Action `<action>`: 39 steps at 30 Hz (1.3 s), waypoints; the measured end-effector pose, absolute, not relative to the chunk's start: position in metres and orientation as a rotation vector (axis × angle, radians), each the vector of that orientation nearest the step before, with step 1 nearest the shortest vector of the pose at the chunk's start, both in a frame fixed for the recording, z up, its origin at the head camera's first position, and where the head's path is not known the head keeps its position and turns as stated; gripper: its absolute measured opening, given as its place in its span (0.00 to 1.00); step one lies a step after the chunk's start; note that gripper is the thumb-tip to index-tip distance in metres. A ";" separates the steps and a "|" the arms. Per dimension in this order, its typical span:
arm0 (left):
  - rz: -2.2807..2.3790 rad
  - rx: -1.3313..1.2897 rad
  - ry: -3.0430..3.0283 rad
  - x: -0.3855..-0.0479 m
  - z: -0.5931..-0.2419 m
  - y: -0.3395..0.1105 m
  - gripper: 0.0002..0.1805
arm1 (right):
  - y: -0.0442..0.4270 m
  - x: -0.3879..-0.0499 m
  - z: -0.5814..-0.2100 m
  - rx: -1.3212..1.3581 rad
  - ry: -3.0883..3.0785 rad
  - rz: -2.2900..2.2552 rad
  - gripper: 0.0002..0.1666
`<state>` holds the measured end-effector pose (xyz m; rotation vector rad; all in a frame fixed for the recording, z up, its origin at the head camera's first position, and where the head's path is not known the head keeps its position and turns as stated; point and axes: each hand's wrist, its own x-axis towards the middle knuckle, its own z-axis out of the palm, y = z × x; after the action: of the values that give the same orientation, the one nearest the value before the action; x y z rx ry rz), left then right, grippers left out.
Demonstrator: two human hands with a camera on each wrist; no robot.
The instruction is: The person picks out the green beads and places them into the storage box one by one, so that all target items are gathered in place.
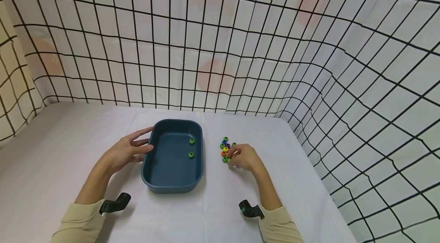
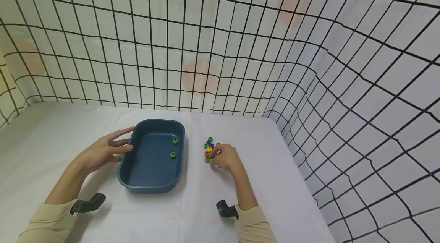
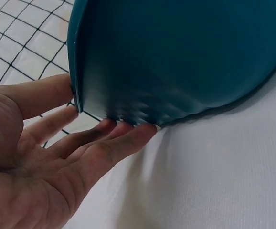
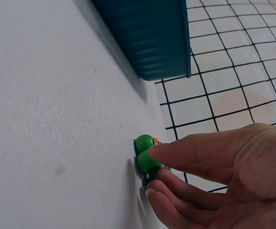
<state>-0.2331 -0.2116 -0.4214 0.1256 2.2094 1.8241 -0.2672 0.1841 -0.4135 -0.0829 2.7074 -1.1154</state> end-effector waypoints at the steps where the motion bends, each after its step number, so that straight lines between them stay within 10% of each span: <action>1: 1.825 0.127 2.208 -0.233 -0.421 -0.211 0.44 | 0.184 -0.267 -0.414 -0.079 2.706 -1.114 0.12; 39: 1.852 0.262 1.942 -0.233 -0.421 -0.190 0.55 | 0.175 -0.267 -0.414 -0.064 2.800 -0.954 0.09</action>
<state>-0.2329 -0.1902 -0.4211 0.2616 1.9423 1.8521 -0.2673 0.1753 -0.4137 -0.0640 2.7996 -0.9542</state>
